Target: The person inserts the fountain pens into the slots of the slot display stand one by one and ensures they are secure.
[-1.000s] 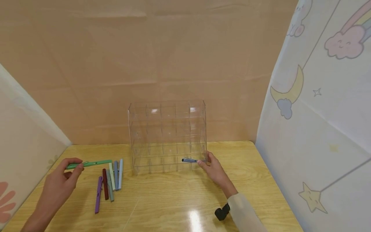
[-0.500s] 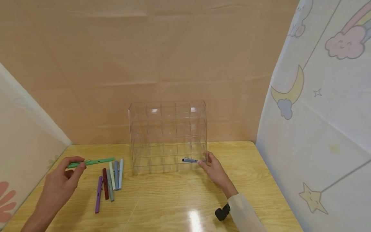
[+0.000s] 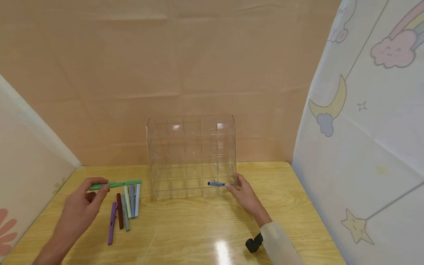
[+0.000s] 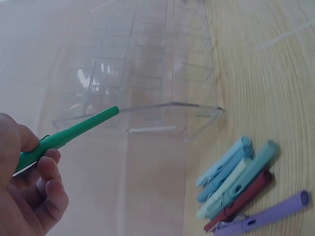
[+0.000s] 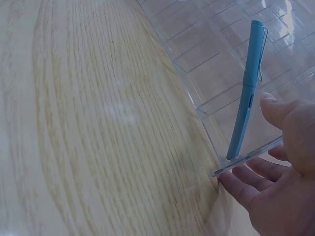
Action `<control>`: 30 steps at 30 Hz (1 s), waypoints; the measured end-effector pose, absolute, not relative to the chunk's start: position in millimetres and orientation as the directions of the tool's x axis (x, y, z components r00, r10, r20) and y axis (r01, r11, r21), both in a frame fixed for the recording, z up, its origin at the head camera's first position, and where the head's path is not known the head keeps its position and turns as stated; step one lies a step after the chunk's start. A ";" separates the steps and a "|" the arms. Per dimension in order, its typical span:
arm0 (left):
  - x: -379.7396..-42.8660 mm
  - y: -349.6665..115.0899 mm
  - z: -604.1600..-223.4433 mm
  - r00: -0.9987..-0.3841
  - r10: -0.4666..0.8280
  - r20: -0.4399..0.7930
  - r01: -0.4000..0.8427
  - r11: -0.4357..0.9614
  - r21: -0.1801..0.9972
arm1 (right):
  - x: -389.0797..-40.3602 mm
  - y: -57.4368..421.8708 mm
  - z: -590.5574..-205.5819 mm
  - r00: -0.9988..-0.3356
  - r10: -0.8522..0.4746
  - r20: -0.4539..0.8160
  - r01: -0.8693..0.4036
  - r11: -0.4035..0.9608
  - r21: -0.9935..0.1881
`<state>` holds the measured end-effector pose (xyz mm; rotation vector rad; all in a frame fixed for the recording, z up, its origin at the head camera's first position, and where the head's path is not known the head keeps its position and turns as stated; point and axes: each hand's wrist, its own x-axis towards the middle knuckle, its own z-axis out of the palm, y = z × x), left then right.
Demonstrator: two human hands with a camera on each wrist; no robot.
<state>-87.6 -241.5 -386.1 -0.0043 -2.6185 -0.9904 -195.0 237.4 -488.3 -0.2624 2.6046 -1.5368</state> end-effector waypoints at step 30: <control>-117.4 -174.7 -412.4 -0.932 0.077 0.354 0.308 0.683 0.663 | -197.3 238.0 -489.2 -0.981 -0.194 -0.005 -0.088 0.467 -0.880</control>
